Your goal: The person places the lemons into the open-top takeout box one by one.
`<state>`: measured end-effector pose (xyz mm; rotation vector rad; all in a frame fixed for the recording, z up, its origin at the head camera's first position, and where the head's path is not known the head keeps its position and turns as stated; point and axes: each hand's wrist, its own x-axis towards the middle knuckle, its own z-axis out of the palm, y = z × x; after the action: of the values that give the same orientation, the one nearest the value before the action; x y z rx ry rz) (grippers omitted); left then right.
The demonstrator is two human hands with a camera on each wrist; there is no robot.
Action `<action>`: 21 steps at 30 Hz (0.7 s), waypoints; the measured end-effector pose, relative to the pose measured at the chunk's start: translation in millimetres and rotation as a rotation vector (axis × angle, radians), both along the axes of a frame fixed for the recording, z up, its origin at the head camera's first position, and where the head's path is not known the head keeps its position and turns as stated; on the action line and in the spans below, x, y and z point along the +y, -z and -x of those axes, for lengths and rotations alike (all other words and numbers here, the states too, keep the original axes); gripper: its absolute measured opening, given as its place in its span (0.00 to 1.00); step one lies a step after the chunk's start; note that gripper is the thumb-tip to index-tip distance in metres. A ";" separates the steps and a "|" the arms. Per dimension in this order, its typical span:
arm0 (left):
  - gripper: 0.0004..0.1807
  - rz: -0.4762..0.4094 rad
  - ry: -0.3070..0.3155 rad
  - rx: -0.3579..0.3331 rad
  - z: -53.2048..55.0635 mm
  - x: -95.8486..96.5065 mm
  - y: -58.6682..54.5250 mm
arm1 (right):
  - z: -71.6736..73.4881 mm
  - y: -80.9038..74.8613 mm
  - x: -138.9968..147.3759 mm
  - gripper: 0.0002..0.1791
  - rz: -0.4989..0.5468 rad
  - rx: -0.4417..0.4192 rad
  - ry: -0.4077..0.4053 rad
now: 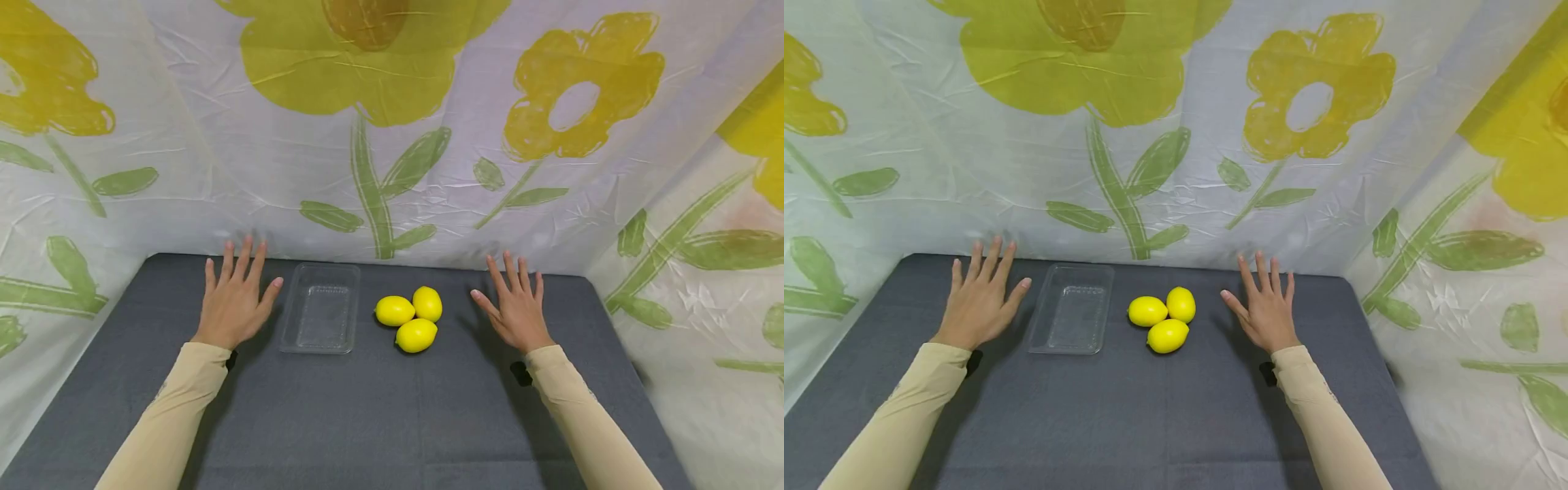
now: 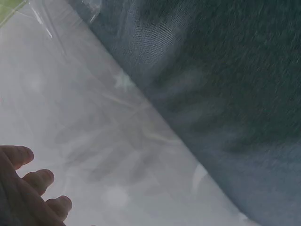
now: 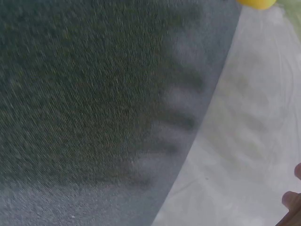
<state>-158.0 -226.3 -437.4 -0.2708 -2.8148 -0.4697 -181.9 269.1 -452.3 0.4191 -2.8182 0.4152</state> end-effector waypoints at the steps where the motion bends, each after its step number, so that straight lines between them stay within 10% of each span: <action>1: 0.39 -0.004 0.001 -0.007 -0.8 -0.3 2.0 | -1.3 -0.2 -0.6 0.44 0.001 -0.003 -0.002; 21: 0.55 -0.083 0.011 -0.257 -39.0 15.1 40.4 | -43.5 19.4 -32.6 0.42 0.234 -0.142 0.028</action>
<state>-119.0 -211.2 -477.8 -0.2232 -3.0330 -0.6665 -138.4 236.5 -471.7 0.3107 -2.8591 0.7875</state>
